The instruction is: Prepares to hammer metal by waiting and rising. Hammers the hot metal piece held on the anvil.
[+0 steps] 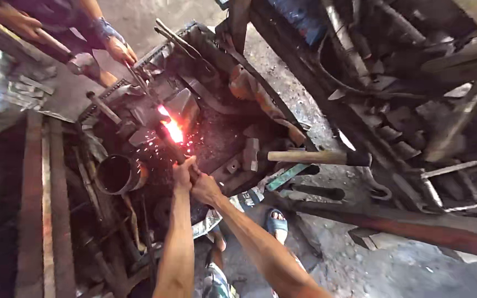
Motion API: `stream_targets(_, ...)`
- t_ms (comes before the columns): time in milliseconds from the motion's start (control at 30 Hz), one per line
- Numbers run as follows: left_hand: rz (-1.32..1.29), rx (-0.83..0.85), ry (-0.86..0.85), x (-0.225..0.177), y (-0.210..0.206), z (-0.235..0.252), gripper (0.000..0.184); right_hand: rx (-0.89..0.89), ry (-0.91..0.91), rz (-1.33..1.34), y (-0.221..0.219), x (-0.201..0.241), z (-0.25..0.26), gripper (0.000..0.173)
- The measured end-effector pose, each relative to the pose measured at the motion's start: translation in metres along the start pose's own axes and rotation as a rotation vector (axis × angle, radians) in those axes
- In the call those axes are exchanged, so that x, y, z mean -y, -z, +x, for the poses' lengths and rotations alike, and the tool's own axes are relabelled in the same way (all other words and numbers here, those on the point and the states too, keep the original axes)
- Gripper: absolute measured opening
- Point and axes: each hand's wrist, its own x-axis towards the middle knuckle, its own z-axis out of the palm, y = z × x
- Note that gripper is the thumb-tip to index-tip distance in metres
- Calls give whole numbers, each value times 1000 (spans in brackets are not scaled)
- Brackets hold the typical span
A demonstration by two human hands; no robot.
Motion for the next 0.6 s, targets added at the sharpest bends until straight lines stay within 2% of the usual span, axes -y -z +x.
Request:
stream_targets(67,-54,-61,50,41,-2,-68,25,61,-16,-28,-12,-36,-65,52)
stream_targets(167,-168,-107,194,71,-22,-197,18,206,-202,-20,-13,-75,-187,50)
stream_targets(233,-231,-94,237,69,-36,-275,16,281,-233,-7,-4,-91,-260,51)
stream_targets(300,-280,-67,121,39,-48,-323,21,251,-99,-3,13,-85,-296,48)
stream_targets(367,-212,-46,-152,-30,-47,-349,30,172,200,89,34,-30,-298,42)
stream_targets(400,-126,-29,-322,-81,-43,-358,38,111,407,170,49,20,-292,44)
stream_targets(467,38,-17,-654,-202,-36,-372,56,15,795,249,85,149,-275,64)
stream_targets(500,91,6,-808,-264,-33,-375,55,-43,960,251,105,217,-269,67)
stream_targets(567,176,206,-1080,-383,-19,-367,44,-61,1097,224,146,338,-262,62)
stream_targets(600,194,368,-1231,-438,-4,-348,45,-39,1048,189,160,386,-256,56)
